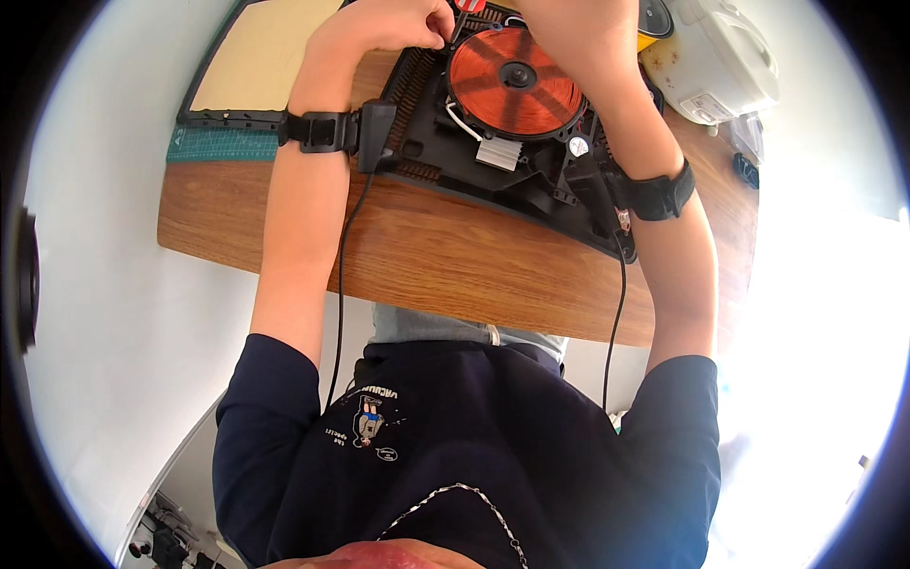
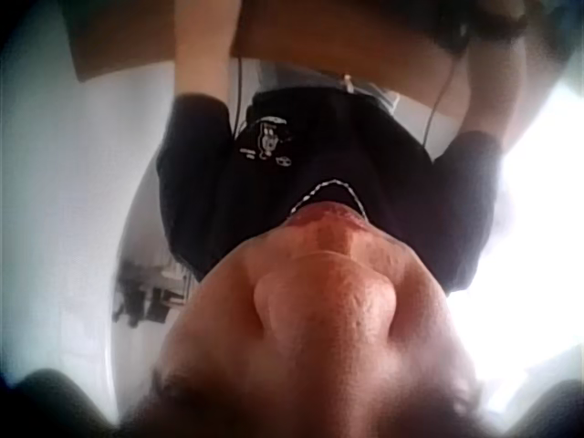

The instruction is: The person uses a screwdriver to remove screws from a disassembled electronic device on a wooden table. They manipulate internal components including a copper coil and circuit board, then reattach a plastic cover.

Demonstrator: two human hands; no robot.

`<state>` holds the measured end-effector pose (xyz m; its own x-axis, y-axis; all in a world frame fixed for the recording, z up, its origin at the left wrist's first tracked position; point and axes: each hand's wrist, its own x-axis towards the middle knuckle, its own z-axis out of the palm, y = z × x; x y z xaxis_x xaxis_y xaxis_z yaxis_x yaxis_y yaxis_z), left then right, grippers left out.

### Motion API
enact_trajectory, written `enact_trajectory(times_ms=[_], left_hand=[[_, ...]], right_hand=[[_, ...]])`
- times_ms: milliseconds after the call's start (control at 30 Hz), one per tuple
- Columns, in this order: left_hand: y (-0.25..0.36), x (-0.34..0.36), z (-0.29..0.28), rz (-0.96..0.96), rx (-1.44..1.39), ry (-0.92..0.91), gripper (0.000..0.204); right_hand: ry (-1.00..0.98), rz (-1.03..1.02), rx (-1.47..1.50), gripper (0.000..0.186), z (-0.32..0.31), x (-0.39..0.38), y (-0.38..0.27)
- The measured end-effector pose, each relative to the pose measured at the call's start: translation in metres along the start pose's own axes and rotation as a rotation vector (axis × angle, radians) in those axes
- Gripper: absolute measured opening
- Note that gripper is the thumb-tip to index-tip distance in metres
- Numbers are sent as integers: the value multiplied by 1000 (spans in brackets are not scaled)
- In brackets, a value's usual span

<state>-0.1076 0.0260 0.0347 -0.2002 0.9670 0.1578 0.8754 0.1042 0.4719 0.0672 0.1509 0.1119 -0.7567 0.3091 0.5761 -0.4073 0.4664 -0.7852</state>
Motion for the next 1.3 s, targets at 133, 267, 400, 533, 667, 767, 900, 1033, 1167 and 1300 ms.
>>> enact_trajectory(times_ms=[133,267,400,533,667,767,900,1033,1167,1300], left_hand=[[3,-6,-4,-17,-36,18,19],[2,-3,0,-47,-47,37,19],[5,-3,-2,-70,-34,30,20],[2,-3,0,-55,-44,37,19],[2,0,2,-82,-62,32,18],[-1,1,5,-71,-76,49,19],[-8,-1,8,-13,-9,49,23],[-3,2,6,-123,-49,-81,25],[-16,5,12,-15,-85,-51,25],[-23,4,16,78,-131,-34,24]], right_hand=[[-17,15,-114,40,4,1,7],[53,-501,-941,37,-8,3,25],[30,-107,-413,36,3,-3,13],[0,33,-124,37,4,-4,13],[17,12,-128,37,6,-6,16],[11,-20,-124,37,6,-7,19],[-62,-44,-214,39,11,-1,2],[-92,-34,-492,38,6,5,-3],[-66,16,-140,36,10,3,11],[-81,-84,-96,42,11,2,20]])
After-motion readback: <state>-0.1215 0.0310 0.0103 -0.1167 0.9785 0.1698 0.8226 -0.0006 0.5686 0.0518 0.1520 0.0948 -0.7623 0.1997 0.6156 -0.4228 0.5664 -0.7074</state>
